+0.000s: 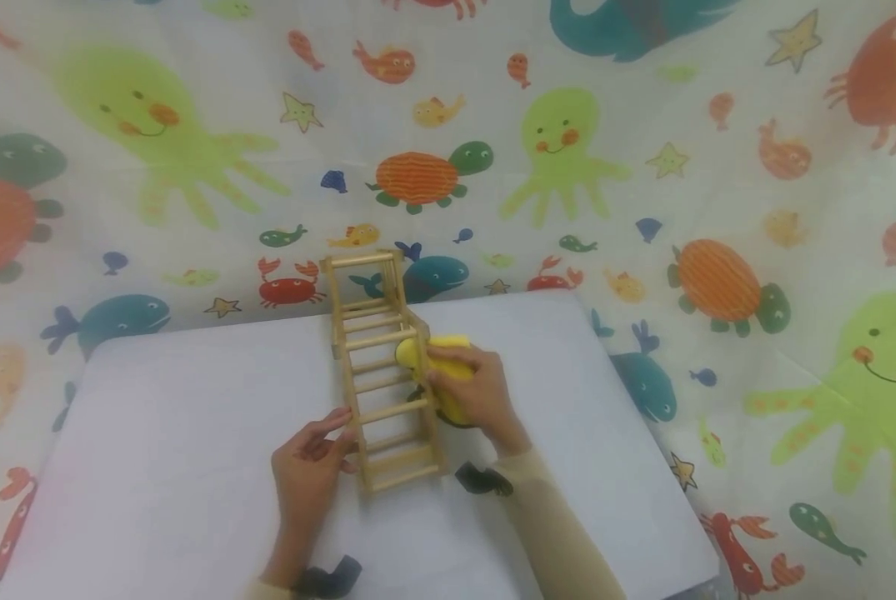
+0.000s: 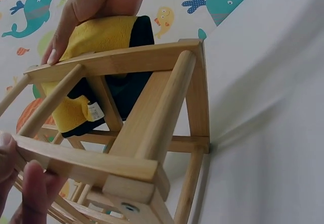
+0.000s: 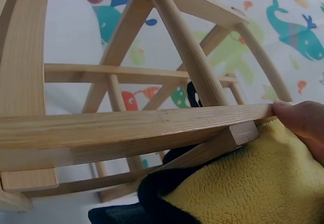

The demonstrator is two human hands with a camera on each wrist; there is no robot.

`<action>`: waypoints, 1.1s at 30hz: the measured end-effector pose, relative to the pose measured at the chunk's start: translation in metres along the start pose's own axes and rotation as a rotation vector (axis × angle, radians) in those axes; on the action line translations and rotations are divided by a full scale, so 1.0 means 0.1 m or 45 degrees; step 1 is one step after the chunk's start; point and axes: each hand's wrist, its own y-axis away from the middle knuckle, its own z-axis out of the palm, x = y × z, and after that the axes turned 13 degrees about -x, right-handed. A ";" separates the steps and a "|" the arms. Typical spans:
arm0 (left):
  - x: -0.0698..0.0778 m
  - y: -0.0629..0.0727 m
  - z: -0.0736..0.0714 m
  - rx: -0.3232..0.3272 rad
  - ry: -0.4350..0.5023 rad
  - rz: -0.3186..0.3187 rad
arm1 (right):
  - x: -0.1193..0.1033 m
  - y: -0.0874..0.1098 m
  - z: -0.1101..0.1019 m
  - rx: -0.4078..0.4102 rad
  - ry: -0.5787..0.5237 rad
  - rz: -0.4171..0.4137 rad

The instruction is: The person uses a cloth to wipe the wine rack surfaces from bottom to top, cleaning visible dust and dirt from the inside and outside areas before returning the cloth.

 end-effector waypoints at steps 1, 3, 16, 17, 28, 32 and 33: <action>-0.01 0.00 0.01 0.009 -0.009 0.005 | 0.01 -0.01 -0.01 -0.002 0.006 0.009; -0.01 0.02 0.04 0.028 0.001 0.005 | 0.02 -0.02 -0.02 -0.003 0.009 0.014; -0.07 0.25 0.30 0.091 0.172 0.025 | -0.07 -0.21 -0.04 -0.132 0.033 -0.006; -0.07 0.25 0.31 0.094 0.188 0.034 | -0.07 -0.22 -0.03 -0.137 0.030 0.009; -0.10 0.13 0.43 0.146 0.286 0.115 | 0.03 -0.48 -0.05 -0.171 0.046 0.003; -0.11 0.09 0.51 0.200 0.300 0.105 | 0.04 -0.56 -0.06 -0.178 0.066 -0.005; -0.11 0.08 0.54 0.215 0.291 0.100 | 0.04 -0.58 -0.07 -0.179 0.068 -0.016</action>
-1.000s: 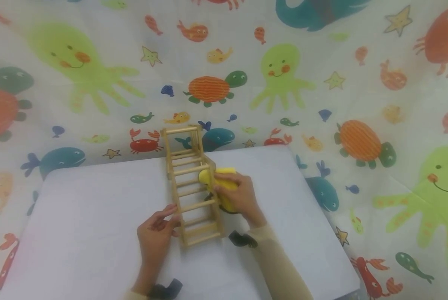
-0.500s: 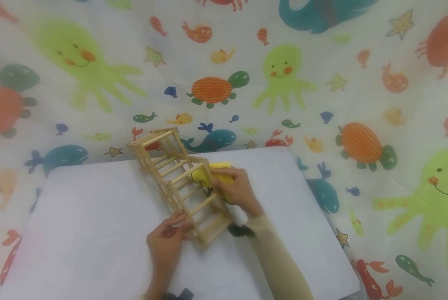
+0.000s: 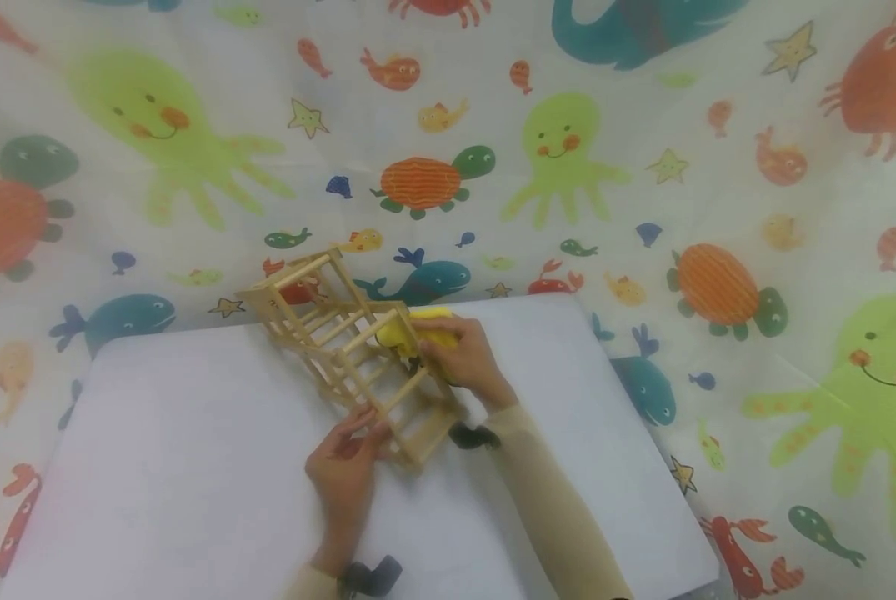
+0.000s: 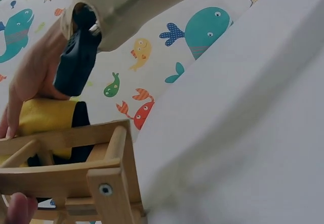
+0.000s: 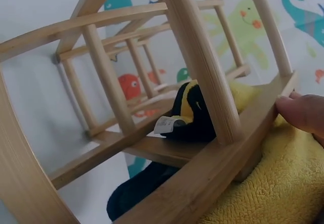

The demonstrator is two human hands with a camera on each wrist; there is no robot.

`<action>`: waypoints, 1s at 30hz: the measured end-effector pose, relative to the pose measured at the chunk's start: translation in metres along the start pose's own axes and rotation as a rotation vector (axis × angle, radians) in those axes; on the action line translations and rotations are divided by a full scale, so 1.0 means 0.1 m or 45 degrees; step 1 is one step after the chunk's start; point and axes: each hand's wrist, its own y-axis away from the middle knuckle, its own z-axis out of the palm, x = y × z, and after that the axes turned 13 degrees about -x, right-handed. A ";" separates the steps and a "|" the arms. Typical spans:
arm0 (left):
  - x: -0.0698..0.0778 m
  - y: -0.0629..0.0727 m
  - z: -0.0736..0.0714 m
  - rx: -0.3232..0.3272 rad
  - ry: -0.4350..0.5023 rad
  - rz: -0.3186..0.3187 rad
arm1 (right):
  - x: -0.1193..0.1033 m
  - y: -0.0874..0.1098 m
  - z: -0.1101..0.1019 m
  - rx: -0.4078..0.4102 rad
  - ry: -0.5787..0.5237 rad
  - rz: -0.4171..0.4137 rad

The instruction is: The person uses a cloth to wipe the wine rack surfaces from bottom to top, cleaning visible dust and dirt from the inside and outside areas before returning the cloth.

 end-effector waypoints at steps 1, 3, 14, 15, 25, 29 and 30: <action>-0.01 -0.01 0.03 0.016 -0.012 -0.003 | 0.01 -0.02 0.00 0.004 0.000 -0.004; -0.01 -0.03 0.07 0.037 -0.057 -0.004 | 0.03 -0.06 -0.01 0.024 0.002 -0.002; 0.32 -0.49 -0.44 0.205 -0.785 0.057 | 0.13 0.10 -0.19 0.410 -0.088 -0.240; 0.39 -0.61 -0.53 0.230 -0.825 0.040 | 0.10 0.15 -0.22 0.449 -0.082 -0.284; 0.84 -1.74 -1.00 0.072 -0.986 0.013 | -0.29 0.58 -0.29 0.588 -0.198 -0.268; 0.81 -2.05 -0.98 -0.112 -0.949 0.151 | -0.37 0.68 -0.23 0.540 -0.345 -0.251; 0.80 -2.11 -0.98 -0.151 -0.931 0.149 | -0.38 0.70 -0.21 0.532 -0.379 -0.251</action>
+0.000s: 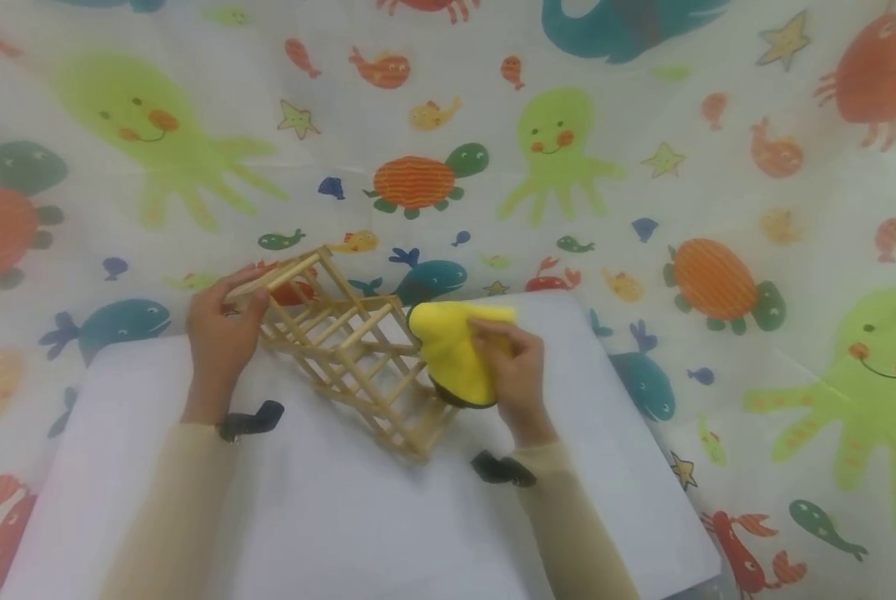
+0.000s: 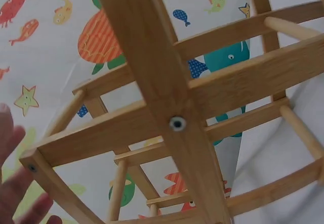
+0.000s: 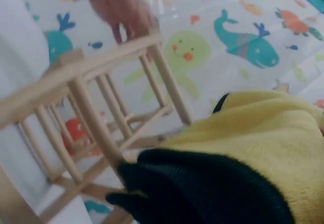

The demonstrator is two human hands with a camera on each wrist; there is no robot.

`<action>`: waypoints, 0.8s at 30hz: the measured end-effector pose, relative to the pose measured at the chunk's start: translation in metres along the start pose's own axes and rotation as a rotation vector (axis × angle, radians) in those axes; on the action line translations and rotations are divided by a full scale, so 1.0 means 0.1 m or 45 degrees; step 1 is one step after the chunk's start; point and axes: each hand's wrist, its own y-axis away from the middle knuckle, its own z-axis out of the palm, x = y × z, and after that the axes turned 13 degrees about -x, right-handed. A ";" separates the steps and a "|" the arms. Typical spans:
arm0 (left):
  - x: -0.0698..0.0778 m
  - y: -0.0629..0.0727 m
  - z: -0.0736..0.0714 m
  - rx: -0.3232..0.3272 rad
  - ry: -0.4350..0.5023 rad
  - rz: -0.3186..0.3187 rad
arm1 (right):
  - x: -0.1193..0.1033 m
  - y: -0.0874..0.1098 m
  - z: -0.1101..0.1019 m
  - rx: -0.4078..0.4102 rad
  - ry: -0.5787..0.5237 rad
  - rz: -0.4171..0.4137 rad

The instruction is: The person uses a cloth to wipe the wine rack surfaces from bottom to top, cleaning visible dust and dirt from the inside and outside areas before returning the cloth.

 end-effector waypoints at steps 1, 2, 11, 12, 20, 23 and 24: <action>-0.02 -0.05 0.01 -0.034 0.027 0.001 | 0.01 0.02 0.02 -0.013 -0.021 0.004; -0.05 -0.08 0.02 -0.063 0.047 -0.011 | 0.03 0.03 0.03 -0.025 -0.021 0.003; -0.25 -0.13 0.11 -0.192 0.218 -0.168 | 0.52 0.13 0.35 -0.164 0.406 -0.090; -0.26 -0.13 0.12 -0.199 0.212 -0.156 | 0.55 0.16 0.40 -0.183 0.436 -0.079; -0.19 -0.09 0.17 -0.128 0.160 -0.114 | 0.54 0.23 0.43 -0.297 0.456 0.018; -0.20 -0.09 0.15 -0.124 0.161 -0.140 | 0.54 0.15 0.35 -0.082 0.412 -0.061; -0.21 -0.09 0.15 -0.127 0.158 -0.152 | 0.54 0.14 0.34 -0.004 0.408 -0.096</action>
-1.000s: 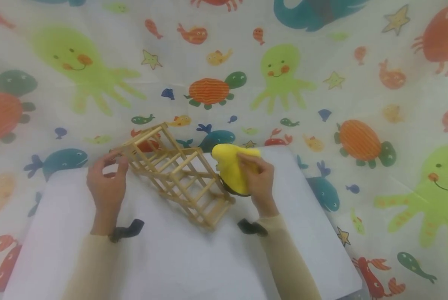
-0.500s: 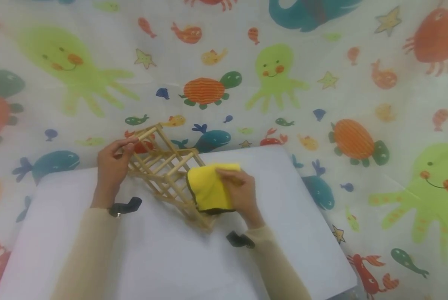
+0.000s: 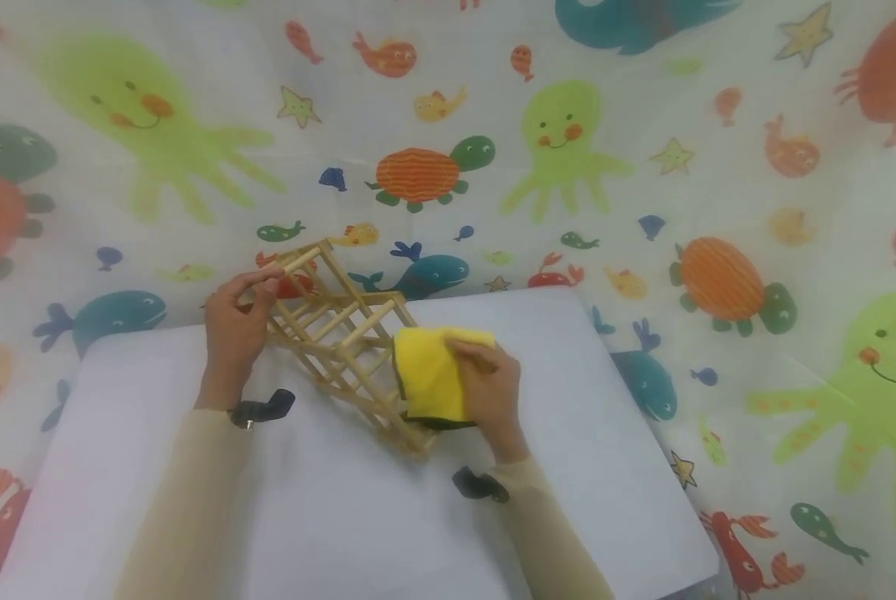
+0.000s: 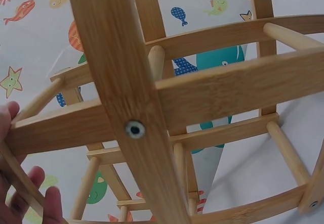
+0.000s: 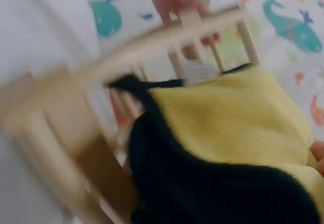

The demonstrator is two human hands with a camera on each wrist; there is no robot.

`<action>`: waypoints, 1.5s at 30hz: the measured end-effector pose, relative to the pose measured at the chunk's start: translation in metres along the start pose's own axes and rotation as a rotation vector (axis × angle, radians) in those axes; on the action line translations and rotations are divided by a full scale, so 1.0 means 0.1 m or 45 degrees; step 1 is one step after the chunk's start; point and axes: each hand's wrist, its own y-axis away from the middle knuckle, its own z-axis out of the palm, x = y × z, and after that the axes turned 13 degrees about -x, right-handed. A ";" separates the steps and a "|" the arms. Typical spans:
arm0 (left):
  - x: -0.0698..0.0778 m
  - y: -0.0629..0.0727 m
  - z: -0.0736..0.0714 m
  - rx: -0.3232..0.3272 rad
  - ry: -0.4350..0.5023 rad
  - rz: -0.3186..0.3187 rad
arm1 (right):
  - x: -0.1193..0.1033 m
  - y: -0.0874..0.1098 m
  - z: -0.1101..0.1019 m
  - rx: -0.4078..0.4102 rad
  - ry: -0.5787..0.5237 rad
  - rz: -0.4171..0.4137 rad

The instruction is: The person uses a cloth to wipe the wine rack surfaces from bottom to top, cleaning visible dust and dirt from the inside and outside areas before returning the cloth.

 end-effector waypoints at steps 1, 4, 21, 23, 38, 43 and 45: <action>-0.01 -0.01 0.00 -0.002 -0.005 -0.011 | 0.01 -0.01 0.00 0.064 0.023 -0.020; -0.03 -0.04 0.01 0.025 0.001 -0.019 | 0.03 0.01 0.07 0.041 0.151 -0.094; -0.07 -0.11 0.12 0.212 -0.052 0.128 | 0.10 0.09 -0.45 0.238 -0.056 -0.012; -0.06 -0.11 0.12 0.213 -0.051 0.130 | 0.09 0.11 -0.56 0.320 -0.003 -0.032; -0.05 -0.12 0.12 0.272 -0.058 0.223 | 0.26 0.57 0.05 -0.208 0.084 0.092; -0.06 -0.12 0.12 0.281 -0.061 0.228 | 0.16 0.65 0.12 -0.439 0.010 0.282; -0.06 -0.12 0.14 0.279 -0.050 0.234 | 0.13 0.65 0.08 -0.488 -0.035 0.341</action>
